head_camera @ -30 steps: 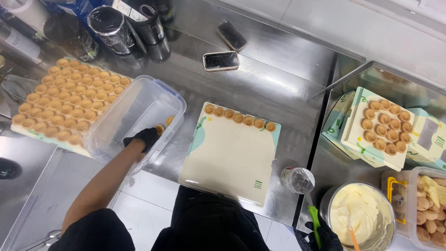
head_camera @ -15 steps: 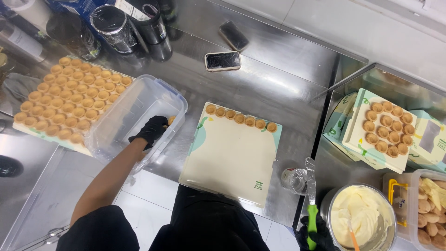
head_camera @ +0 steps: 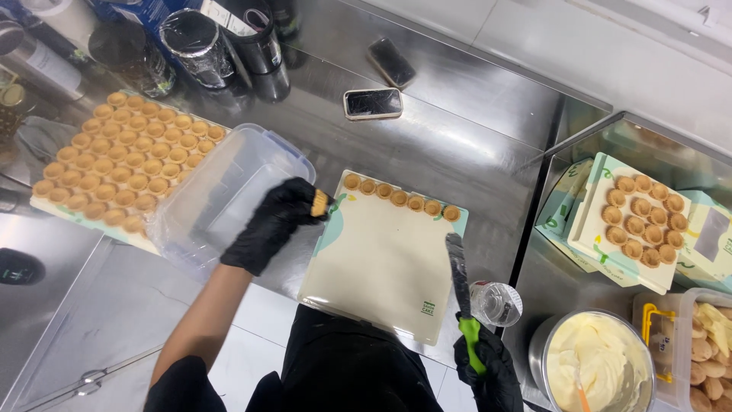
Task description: The recorder is placing small tart shells onto a tray and applying a cream or glaze using a spatula.
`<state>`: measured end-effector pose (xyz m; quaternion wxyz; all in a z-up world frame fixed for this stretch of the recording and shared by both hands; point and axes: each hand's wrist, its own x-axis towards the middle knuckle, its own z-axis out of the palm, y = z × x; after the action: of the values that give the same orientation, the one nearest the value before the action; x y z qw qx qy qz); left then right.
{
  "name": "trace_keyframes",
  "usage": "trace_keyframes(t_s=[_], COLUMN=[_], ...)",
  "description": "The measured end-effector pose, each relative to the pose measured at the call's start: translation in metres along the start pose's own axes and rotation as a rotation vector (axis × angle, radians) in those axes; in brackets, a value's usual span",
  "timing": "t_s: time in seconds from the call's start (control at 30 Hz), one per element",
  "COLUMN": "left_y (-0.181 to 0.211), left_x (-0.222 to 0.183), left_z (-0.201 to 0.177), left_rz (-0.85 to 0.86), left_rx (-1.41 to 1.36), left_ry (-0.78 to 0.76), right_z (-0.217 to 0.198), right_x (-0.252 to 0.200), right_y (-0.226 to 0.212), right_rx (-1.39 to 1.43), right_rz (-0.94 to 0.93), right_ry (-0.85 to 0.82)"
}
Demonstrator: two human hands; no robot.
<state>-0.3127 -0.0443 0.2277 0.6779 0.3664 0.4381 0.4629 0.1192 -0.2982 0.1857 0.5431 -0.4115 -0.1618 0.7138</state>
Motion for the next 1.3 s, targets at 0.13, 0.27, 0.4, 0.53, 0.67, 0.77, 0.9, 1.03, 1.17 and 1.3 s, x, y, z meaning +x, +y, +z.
trace_keyframes(t_s=[0.13,0.27,0.4,0.53,0.67,0.77,0.9,1.03,1.17,1.3], left_y=[0.051,-0.027,-0.023,-0.047,-0.059,-0.061,-0.06,-0.059,-0.174,-0.198], left_x=[-0.047,-0.028,-0.033,-0.027,-0.024,-0.026,-0.027,-0.029,0.019,0.048], left_z=[0.114,0.119,0.135,0.131,0.123,0.116,0.118,0.12,0.08,0.04], left_rz=[-0.105,-0.45,-0.403,-0.444,-0.41,-0.452,-0.243,-0.503,-0.287,0.482], left_rx=[0.571,-0.549,-0.622,-0.507,-0.611,-0.339,-0.016,-0.458,-0.432,0.528], left_ry=[-0.266,-0.233,-0.208,-0.152,-0.116,-0.087,-0.196,-0.037,0.067,0.311], right_z=[0.044,0.022,0.067,0.09,0.089,0.085,0.085,0.083,0.026,-0.02], right_x=[0.012,0.014,0.01,0.01,0.016,0.017,0.018,0.023,0.026,0.033], right_y=[-0.001,0.018,0.0,-0.002,-0.002,-0.009,-0.013,-0.009,0.027,0.063], right_rx=[-0.373,-0.483,-0.816,-1.338,-1.5,-1.667,-1.901,-1.793,-1.285,-0.676], right_rz=[0.004,-0.147,-0.298,-0.337,-0.454,-0.551,-0.418,-0.543,-0.359,-0.014], right_ry=[0.311,0.128,0.148,0.244,0.296,0.247,0.312,0.353,0.212,0.226])
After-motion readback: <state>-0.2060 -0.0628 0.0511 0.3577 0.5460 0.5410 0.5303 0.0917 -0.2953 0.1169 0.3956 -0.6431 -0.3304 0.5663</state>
